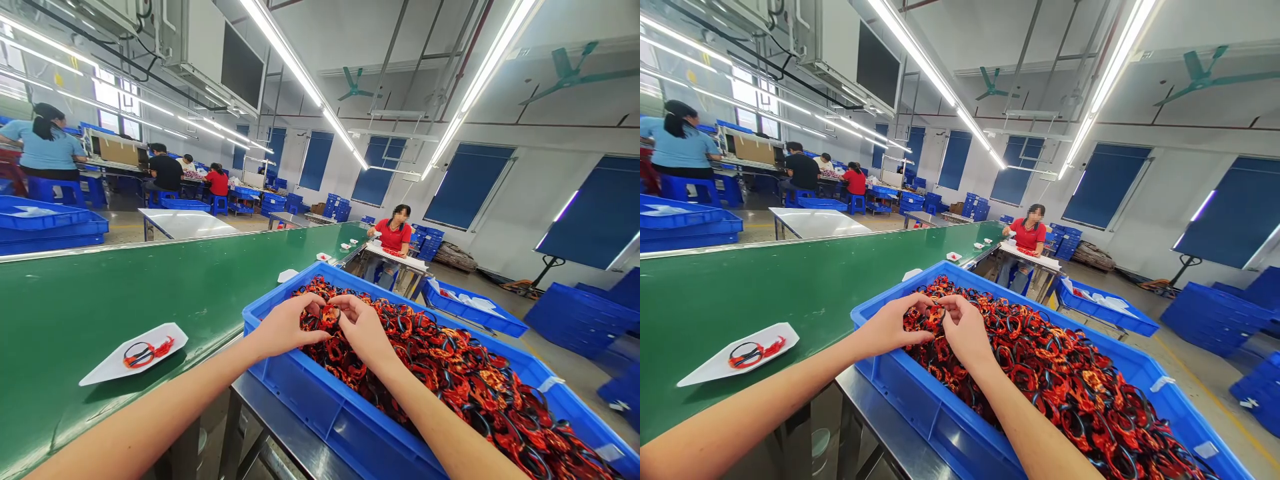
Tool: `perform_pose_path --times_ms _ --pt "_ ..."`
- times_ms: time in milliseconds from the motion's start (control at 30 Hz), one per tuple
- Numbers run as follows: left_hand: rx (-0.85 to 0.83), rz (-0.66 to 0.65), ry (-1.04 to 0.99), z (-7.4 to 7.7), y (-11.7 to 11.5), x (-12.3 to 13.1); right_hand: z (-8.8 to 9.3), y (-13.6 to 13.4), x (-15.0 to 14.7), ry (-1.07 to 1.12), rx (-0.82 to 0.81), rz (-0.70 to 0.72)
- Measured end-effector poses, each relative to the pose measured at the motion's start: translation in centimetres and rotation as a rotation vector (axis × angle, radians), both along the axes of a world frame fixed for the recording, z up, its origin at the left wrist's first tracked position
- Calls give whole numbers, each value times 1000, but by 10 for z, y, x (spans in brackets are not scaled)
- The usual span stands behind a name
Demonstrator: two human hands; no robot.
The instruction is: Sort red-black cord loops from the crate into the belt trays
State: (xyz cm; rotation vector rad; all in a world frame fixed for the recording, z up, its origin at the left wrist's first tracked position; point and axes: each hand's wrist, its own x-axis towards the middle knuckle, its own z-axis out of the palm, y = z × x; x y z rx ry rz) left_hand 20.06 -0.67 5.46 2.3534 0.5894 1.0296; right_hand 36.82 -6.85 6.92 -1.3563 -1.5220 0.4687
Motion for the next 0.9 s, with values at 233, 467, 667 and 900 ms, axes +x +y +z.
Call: perform_pose_path --times_ms 233,467,667,900 --pt "-17 -8 -28 0 0 1 -2 -1 0 -113 60 -10" --pt "-9 5 1 0 0 1 0 -4 -3 -228 106 -20" --pt "-18 5 5 -1 0 1 2 -5 -5 -236 113 -31" --pt "-64 10 -98 -2 1 1 0 -4 -5 -228 135 -29"
